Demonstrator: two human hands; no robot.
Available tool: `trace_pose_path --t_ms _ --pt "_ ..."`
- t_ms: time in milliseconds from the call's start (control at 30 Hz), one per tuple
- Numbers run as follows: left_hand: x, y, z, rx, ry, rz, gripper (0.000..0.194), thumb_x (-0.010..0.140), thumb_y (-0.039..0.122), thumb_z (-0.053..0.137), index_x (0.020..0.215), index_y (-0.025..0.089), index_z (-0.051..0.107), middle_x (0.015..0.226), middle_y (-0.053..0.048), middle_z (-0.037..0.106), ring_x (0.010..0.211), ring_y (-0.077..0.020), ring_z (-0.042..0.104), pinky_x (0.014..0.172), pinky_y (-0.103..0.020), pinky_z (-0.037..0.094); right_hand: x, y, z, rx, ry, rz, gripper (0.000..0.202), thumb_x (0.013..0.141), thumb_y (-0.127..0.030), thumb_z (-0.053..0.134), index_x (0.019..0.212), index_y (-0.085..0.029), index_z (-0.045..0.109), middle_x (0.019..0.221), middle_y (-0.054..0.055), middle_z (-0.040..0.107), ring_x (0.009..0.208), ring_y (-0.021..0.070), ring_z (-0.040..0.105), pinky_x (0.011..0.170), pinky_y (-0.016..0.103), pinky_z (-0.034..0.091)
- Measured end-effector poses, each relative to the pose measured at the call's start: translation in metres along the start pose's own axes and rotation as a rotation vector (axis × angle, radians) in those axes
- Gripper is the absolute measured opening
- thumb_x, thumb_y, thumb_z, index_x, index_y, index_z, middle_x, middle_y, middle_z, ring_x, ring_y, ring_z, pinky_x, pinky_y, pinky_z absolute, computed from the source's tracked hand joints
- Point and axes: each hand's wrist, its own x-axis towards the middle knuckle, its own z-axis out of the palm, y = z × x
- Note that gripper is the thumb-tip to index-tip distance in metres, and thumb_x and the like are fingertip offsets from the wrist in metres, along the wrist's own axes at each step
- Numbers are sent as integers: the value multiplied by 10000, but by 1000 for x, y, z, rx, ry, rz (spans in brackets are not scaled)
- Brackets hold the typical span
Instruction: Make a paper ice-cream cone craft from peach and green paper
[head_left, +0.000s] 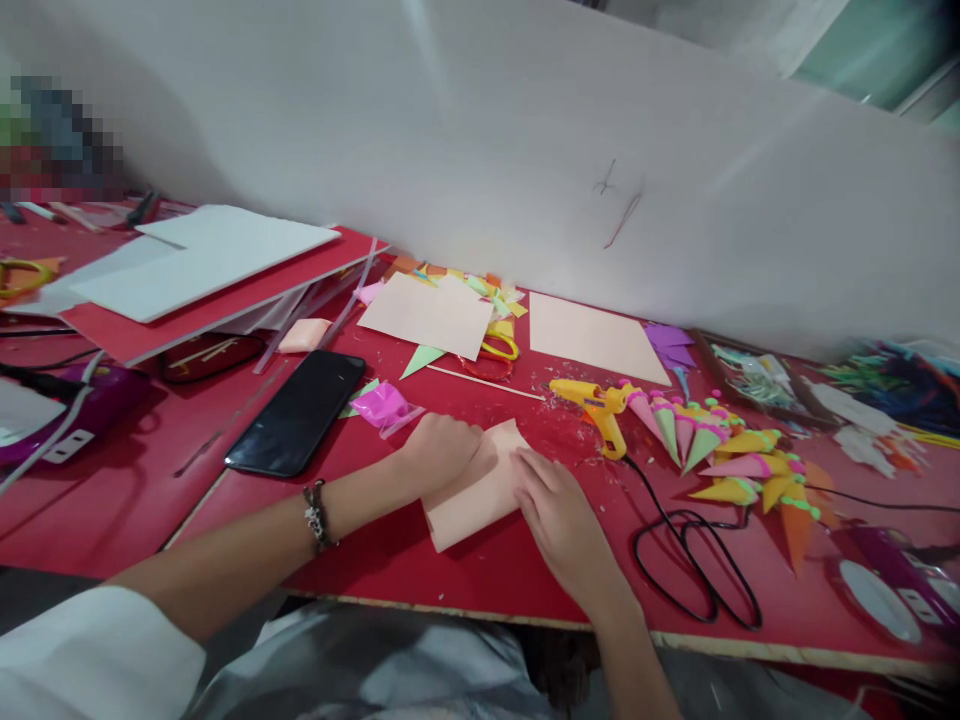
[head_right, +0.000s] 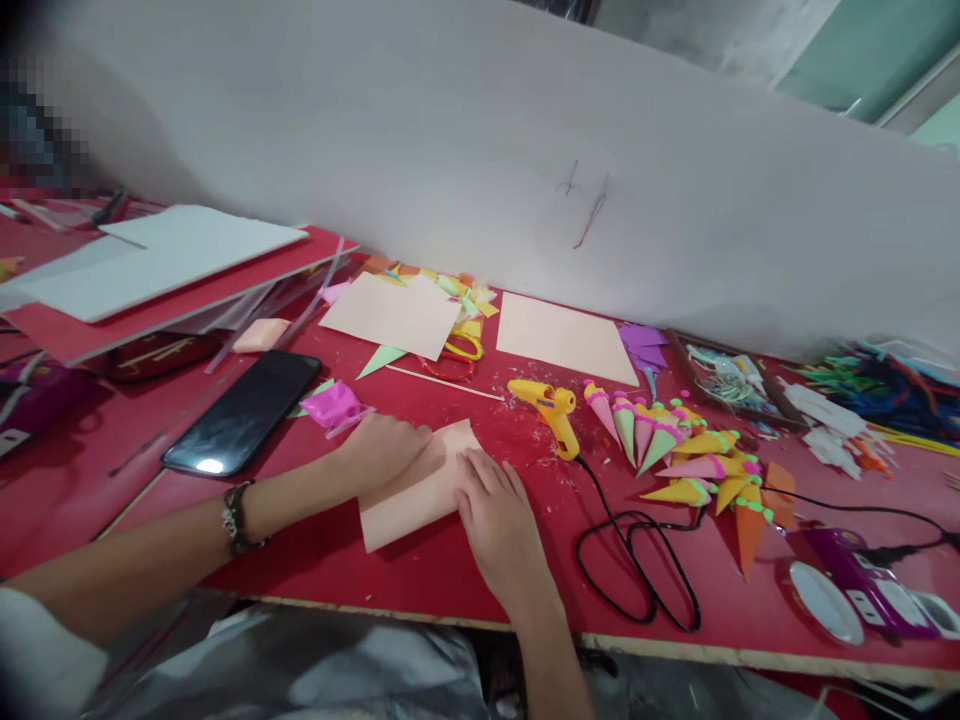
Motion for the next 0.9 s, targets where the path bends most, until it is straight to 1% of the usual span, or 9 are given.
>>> trace_pose_path --t_ms 167,300,467,600,700,733,800,867,900 --pt "2 1 -4 33 -21 -15 187 777 124 441 745 114 625 590 -111 630 589 -277 620 488 -338 435 -15 10 5 -53 -153 -54 499 872 -311 295 1347 -215 178 1404 21 234 1284 164 194 1022 420 217" --pt "5 0 -5 50 -51 -20 188 782 132 452 751 111 637 593 -119 631 624 -273 627 507 -325 443 -27 14 2 -98 -209 -53 537 861 -336 317 1353 -274 113 1426 -18 134 1304 168 116 1022 442 203" --pt "9 -3 -3 68 -75 -4 193 771 116 467 696 119 645 588 -109 629 628 -250 627 523 -296 439 -43 14 -1 -123 -254 -24 537 874 -321 274 1351 -302 27 1427 -36 110 1305 161 112 1014 498 183" --pt "10 -3 -4 86 -51 3 192 772 114 466 691 124 640 586 -97 622 601 -248 615 509 -304 427 -46 12 -1 -132 -255 -12 531 867 -332 294 1341 -347 54 1429 -25 105 1304 192 117 993 545 180" --pt "7 -1 -4 106 35 22 221 822 138 408 919 131 607 819 -123 638 757 -257 600 570 -327 435 -46 11 -1 -125 -256 -12 531 862 -353 310 1335 -368 68 1431 -16 104 1305 199 111 985 542 201" --pt "5 1 -2 103 76 77 251 836 151 392 1019 144 564 956 -130 613 848 -252 577 619 -333 436 -46 10 -1 -123 -259 -10 529 862 -355 310 1335 -367 72 1432 -14 99 1306 196 105 986 536 207" --pt "-1 5 2 52 138 291 294 855 202 388 1132 187 486 1166 -102 515 991 -220 511 740 -326 419 -45 10 -2 -127 -267 -10 511 864 -358 306 1334 -362 105 1434 -12 85 1308 192 90 987 531 208" --pt "-9 8 9 -55 150 538 297 868 264 376 1146 221 471 1216 -53 484 1039 -173 478 836 -295 379 -46 11 -2 -137 -276 -13 476 865 -363 299 1325 -356 174 1435 -15 75 1309 191 78 992 530 199" --pt "-13 9 12 -104 149 602 313 880 271 348 1172 225 449 1219 -41 485 1052 -155 468 865 -281 360 -46 11 -2 -142 -279 -16 460 866 -368 296 1317 -352 209 1435 -16 76 1309 191 77 995 529 192"
